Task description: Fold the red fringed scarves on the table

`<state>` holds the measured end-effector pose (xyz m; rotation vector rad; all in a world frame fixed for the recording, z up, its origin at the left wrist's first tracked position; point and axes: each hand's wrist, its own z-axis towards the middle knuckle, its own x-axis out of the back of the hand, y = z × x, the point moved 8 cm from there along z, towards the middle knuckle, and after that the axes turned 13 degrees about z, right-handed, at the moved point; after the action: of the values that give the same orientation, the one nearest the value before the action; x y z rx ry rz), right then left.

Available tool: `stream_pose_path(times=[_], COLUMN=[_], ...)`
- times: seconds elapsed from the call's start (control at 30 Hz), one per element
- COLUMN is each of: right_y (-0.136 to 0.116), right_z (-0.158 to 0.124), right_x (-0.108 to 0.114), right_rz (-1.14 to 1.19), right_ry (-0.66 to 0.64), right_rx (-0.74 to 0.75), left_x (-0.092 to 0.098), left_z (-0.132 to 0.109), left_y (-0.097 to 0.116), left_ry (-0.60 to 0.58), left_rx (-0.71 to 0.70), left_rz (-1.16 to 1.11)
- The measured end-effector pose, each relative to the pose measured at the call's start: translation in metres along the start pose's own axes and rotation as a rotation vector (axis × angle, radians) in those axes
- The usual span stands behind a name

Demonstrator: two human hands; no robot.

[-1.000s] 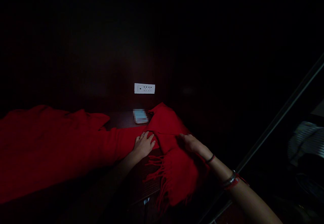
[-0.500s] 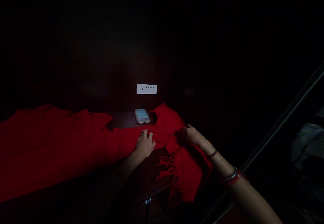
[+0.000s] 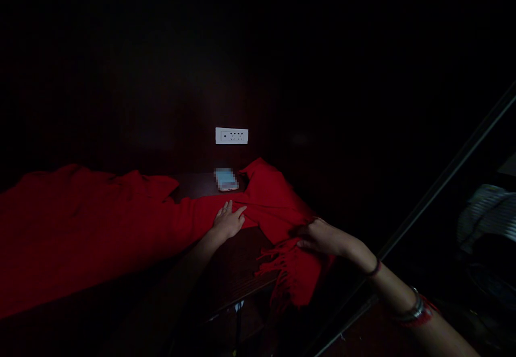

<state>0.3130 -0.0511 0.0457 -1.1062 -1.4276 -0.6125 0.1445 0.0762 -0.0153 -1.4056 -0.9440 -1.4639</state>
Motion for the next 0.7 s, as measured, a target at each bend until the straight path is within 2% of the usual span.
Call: stream_pose_path(times=[0.1,0.2,0.27,0.33,0.4,0.43,0.5,0.57,0.7], right_y=[0.018,0.032,0.031,0.027,0.03,0.037,0.054,0.067,0.083], right_z=[-0.023,-0.037,-0.033,-0.017,0.004,0.014,0.029,0.038,0.042], right_x=[-0.006,-0.004,0.005,0.017,0.025,0.026,0.025,0.02,0.014], right_rz=[-0.064,-0.117,-0.092,-0.053,-0.034,-0.034,-0.011,0.039,0.174], right_ry=[-0.216,-0.281,-0.219,-0.101,0.026,0.077,0.187,0.267,0.351], right_rx=[-0.086,-0.163,-0.154,-0.128,-0.187,-0.275,-0.472,-0.573,-0.54], left_x=[-0.004,-0.005,0.004,0.019,0.035,0.039,0.041,0.037,0.03], left_z=[0.003,0.004,0.001,-0.006,-0.015,-0.02,-0.031,-0.038,-0.037], left_y=[-0.003,-0.003,-0.003,0.001,0.013,0.023,0.044,0.059,0.07], left_ry=[-0.026,0.024,0.131,0.28,0.402,0.436,0.448,0.444,0.489], left_rx=[-0.016,-0.026,-0.02,-0.051,-0.18,-0.287,-0.531,-0.699,-0.737], left_rz=[-0.008,-0.01,0.011,0.058,0.109,0.132,0.173,0.225,0.357])
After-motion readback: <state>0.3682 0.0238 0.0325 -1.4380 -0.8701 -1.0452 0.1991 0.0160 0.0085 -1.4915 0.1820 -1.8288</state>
